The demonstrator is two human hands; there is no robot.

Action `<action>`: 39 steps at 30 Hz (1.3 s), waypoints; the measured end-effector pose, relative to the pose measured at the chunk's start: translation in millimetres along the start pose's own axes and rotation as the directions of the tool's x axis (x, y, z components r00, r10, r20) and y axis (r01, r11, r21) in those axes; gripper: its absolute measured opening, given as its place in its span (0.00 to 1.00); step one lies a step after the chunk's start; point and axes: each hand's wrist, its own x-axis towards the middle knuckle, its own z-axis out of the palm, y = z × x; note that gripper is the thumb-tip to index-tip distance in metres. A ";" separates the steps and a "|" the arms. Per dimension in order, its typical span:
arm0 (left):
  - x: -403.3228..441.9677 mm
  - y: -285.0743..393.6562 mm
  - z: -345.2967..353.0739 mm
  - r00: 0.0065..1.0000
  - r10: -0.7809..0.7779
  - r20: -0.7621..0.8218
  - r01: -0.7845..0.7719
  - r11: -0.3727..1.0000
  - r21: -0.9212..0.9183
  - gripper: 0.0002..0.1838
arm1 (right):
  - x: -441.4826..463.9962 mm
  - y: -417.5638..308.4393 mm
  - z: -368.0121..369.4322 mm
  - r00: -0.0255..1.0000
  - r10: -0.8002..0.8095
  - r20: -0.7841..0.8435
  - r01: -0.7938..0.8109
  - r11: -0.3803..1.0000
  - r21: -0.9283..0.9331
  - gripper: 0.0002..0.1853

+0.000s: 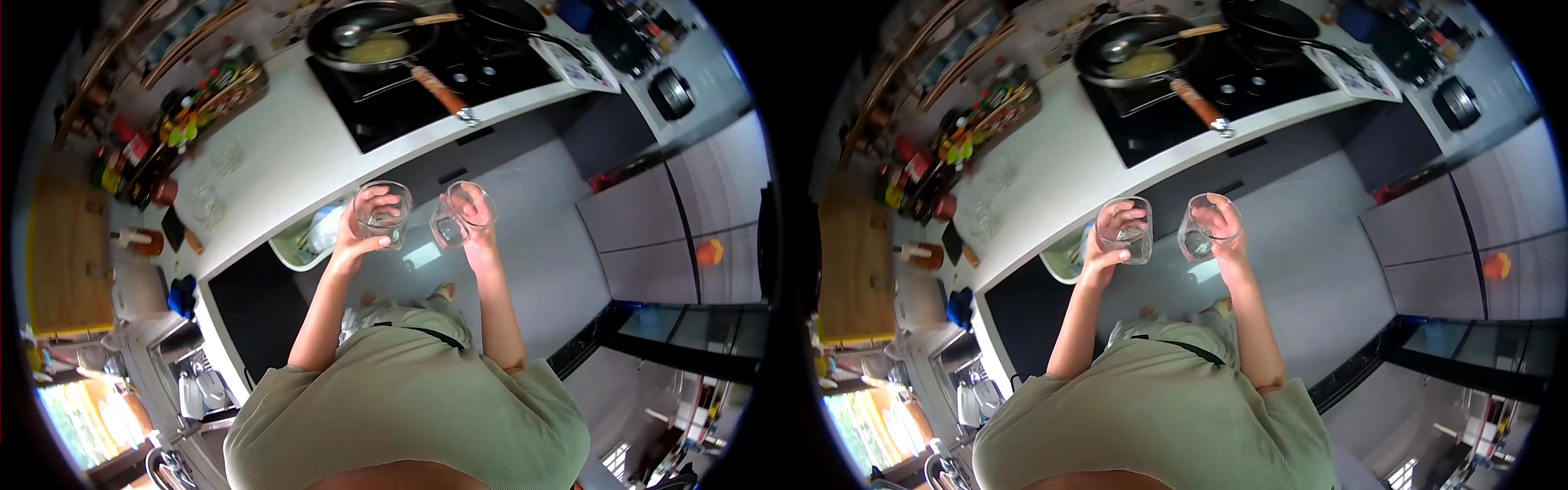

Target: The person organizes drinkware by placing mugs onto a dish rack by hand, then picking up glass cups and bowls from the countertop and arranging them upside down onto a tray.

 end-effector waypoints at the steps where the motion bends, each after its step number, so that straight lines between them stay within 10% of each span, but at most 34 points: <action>1: 9.2 -6.6 17.8 1.000 -0.026 0.004 0.026 1.000 0.015 0.45 | -4.1 -9.3 -15.4 1.000 -0.009 -0.026 0.009 1.000 -0.015 0.52; 17: 128.3 -117.9 201.1 0.977 -0.083 0.196 0.087 0.996 -0.012 0.45 | -27.8 -108.7 -211.6 0.955 -0.042 -0.293 0.018 0.996 -0.085 0.50; 25: 204.2 -164.2 236.3 0.971 0.166 0.170 -0.202 0.954 0.222 0.49 | 1.2 -133.1 -278.3 0.923 -0.064 -0.378 0.050 0.998 -0.047 0.46; 39: 356.4 -183.5 273.7 0.993 -0.011 0.113 0.003 0.998 0.070 0.45 | 138.6 -174.7 -385.1 0.946 -0.038 -0.323 0.053 0.998 0.038 0.46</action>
